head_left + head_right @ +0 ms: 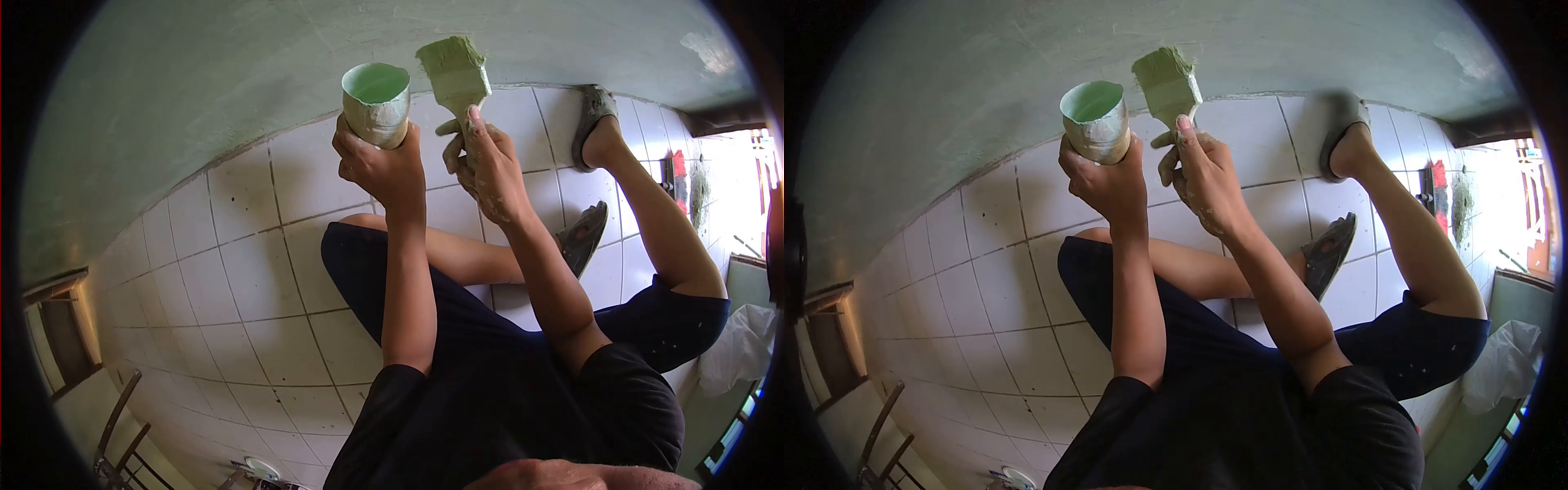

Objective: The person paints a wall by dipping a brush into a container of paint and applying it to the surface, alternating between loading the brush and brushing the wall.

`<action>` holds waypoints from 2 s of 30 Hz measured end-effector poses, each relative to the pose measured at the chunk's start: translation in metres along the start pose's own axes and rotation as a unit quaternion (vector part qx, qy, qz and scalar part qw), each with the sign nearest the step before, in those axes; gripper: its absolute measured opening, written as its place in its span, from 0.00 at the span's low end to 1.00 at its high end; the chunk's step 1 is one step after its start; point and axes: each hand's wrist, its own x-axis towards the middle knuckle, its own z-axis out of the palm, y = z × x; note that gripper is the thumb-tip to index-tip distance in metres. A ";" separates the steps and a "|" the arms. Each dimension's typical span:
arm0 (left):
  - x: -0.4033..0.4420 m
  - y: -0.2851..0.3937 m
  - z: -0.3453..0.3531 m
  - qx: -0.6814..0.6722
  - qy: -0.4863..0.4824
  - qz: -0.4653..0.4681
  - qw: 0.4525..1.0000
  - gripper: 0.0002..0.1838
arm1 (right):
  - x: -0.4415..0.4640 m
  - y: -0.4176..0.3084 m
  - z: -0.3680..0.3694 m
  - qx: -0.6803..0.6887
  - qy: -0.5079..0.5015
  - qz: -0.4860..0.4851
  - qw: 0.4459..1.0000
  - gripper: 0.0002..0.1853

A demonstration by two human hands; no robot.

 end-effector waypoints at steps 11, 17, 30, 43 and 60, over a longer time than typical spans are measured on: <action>0.002 -0.006 0.003 0.012 0.018 -0.070 0.997 0.44 | -0.011 0.005 0.014 -0.051 -0.015 0.019 0.998 0.25; 0.002 -0.003 0.003 0.057 0.016 -0.070 0.996 0.46 | -0.011 0.008 0.017 -0.067 -0.005 0.000 0.998 0.24; 0.018 -0.022 -0.014 0.041 0.073 -0.071 0.994 0.45 | 0.018 0.015 -0.006 0.045 0.124 -0.026 0.991 0.18; 0.038 -0.032 -0.038 -0.034 0.096 -0.142 0.985 0.46 | 0.123 0.090 0.093 -0.131 0.154 -0.094 0.975 0.24; 0.018 -0.015 -0.014 -0.049 0.010 -0.063 0.997 0.48 | 0.027 0.019 -0.013 0.131 0.100 -0.061 0.984 0.13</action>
